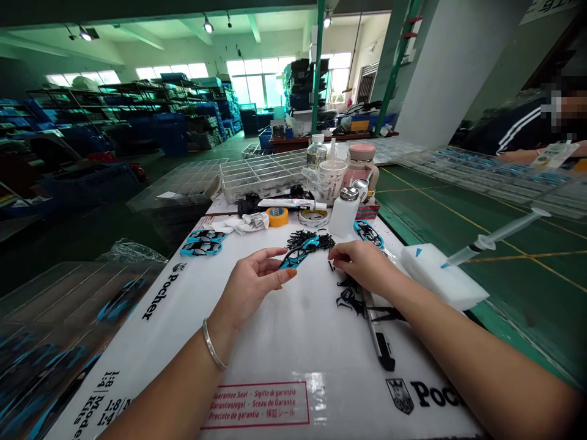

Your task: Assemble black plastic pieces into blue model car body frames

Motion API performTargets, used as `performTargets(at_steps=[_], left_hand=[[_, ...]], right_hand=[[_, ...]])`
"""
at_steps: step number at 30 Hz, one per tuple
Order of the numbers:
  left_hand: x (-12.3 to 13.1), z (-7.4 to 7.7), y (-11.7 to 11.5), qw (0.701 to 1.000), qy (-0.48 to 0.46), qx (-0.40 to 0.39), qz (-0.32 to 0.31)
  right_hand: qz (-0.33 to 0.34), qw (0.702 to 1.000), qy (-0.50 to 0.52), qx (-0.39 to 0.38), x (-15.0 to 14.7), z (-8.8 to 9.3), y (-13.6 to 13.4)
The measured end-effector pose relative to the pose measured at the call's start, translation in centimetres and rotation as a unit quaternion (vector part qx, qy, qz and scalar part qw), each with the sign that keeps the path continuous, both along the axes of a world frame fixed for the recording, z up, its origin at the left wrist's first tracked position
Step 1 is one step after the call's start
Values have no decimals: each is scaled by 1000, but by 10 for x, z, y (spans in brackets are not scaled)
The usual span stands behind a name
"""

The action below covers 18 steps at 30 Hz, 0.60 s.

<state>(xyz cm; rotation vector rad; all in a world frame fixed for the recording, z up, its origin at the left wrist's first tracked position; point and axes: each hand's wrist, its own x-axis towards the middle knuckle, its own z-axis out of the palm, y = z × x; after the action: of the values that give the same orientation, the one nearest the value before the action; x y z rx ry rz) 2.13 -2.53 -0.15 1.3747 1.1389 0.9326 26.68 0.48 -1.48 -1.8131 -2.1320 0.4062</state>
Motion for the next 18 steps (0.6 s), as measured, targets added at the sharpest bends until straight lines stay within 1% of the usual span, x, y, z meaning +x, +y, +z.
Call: performTargets(at_steps=[5,8,13,18], left_hand=[[0,2,-1,1000,4,-8,8],[1,4,-2,1000,5,-6,12],[1,3,-1,1000,11,-2,12],[0,3,1,1000,7,-10,16]], right_hand=[[-20,999,-24,7,7,10,-4],[-17,999,-42,2,12,16,-7],[34,997,-68,-23,15,20,-11],[81,991,-100,-42,9,18,-16]])
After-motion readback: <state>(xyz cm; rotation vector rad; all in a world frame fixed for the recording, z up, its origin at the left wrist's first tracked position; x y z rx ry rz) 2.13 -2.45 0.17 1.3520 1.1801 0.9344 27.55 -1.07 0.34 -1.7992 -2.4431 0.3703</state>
